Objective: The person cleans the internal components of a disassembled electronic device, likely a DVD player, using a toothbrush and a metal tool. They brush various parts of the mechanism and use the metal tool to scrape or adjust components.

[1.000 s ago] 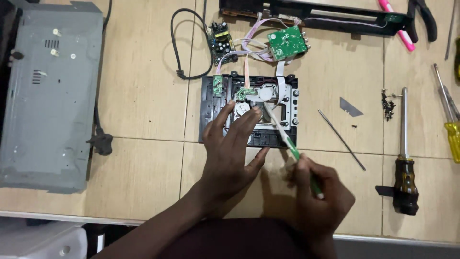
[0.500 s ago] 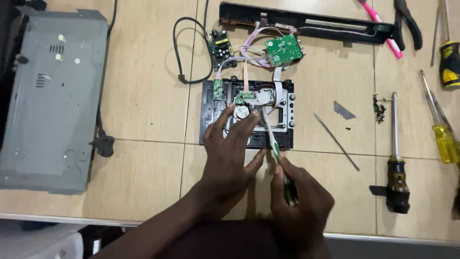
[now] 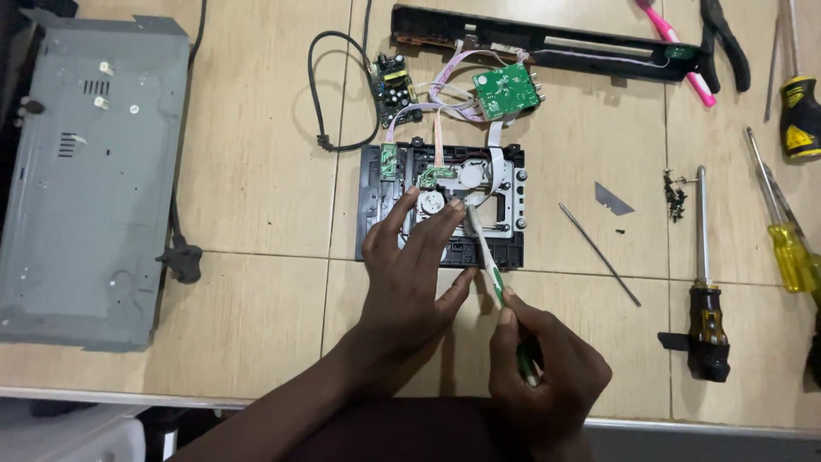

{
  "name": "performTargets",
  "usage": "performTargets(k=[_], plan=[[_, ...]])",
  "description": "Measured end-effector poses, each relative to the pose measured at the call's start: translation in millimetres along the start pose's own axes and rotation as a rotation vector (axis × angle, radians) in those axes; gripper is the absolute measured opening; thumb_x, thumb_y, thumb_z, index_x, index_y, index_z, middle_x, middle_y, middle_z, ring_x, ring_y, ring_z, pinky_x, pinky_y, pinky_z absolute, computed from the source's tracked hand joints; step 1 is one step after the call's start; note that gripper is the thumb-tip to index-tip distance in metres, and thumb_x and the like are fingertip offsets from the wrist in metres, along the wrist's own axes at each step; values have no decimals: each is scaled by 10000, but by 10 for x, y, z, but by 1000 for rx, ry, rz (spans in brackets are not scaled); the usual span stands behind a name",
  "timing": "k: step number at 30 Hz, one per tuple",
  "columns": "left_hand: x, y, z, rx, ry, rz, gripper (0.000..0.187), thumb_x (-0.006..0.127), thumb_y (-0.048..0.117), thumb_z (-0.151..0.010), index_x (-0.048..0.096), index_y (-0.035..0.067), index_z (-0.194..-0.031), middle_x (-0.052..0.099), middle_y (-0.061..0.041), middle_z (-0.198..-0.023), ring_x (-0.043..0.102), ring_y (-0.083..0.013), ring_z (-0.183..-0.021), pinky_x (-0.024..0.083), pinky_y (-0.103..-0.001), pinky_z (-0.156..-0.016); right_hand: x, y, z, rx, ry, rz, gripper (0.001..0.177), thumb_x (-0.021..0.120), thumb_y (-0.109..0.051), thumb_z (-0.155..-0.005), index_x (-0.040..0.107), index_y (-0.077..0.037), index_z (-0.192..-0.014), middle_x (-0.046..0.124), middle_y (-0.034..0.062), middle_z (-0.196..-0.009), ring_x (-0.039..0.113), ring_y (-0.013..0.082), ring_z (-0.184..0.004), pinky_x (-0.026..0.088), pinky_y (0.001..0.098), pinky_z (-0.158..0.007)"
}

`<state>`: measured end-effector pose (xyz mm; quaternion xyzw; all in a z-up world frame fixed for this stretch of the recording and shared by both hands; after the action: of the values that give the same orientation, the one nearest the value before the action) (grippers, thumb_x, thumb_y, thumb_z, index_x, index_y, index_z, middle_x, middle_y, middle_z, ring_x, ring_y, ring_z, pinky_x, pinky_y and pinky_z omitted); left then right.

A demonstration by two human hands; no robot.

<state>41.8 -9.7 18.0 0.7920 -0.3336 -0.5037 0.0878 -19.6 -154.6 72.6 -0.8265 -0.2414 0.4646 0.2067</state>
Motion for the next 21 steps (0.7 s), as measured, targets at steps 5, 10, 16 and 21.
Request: performTargets(k=[5, 10, 16, 21], plan=[[13, -9, 2, -7, -15, 16, 651, 762, 316, -930, 486, 126, -1488, 622, -45, -1481, 369, -346, -1520, 328, -528, -1109, 73, 31, -46, -55, -15, -10, 139, 663, -53, -979, 734, 7, -1082, 789, 116, -1004, 752, 191, -774, 572, 291, -691], [-34, 16, -18, -35, -47, 54, 671, 798, 267, -915, 476, 107, -1482, 603, -82, -1497, 348, -349, -1528, 321, -564, -1130, 32, -24, -45, -26, 7, -2, 114, 661, -50, -959, 757, 0, -994, 789, 111, -900, 682, 129, -593, 503, 263, -549], [-52, 32, -25, -5, -45, 3, 683, 782, 318, -939, 459, 108, -1503, 599, -67, -1505, 349, -351, -1528, 315, -545, -1136, 85, -32, -82, -58, -41, -57, 137, 659, -18, -975, 728, 35, -1081, 782, 132, -963, 750, 189, -774, 572, 281, -695], [-42, 30, -20, -18, -48, 28, 679, 771, 275, -934, 448, 113, -1509, 585, -63, -1529, 339, -356, -1539, 317, -542, -1147, 83, 51, -58, -21, -3, -10, 134, 659, -51, -971, 749, 17, -1042, 790, 141, -1019, 768, 200, -819, 586, 297, -725]])
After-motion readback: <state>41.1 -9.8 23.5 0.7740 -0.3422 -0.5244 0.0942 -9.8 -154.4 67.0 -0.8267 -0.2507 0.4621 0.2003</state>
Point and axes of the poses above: each hand's wrist, its own z-axis away from the middle knuckle, its own x-axis out of the palm, y = z × x, the point moved 5 cm from there along -z, towards the middle knuckle
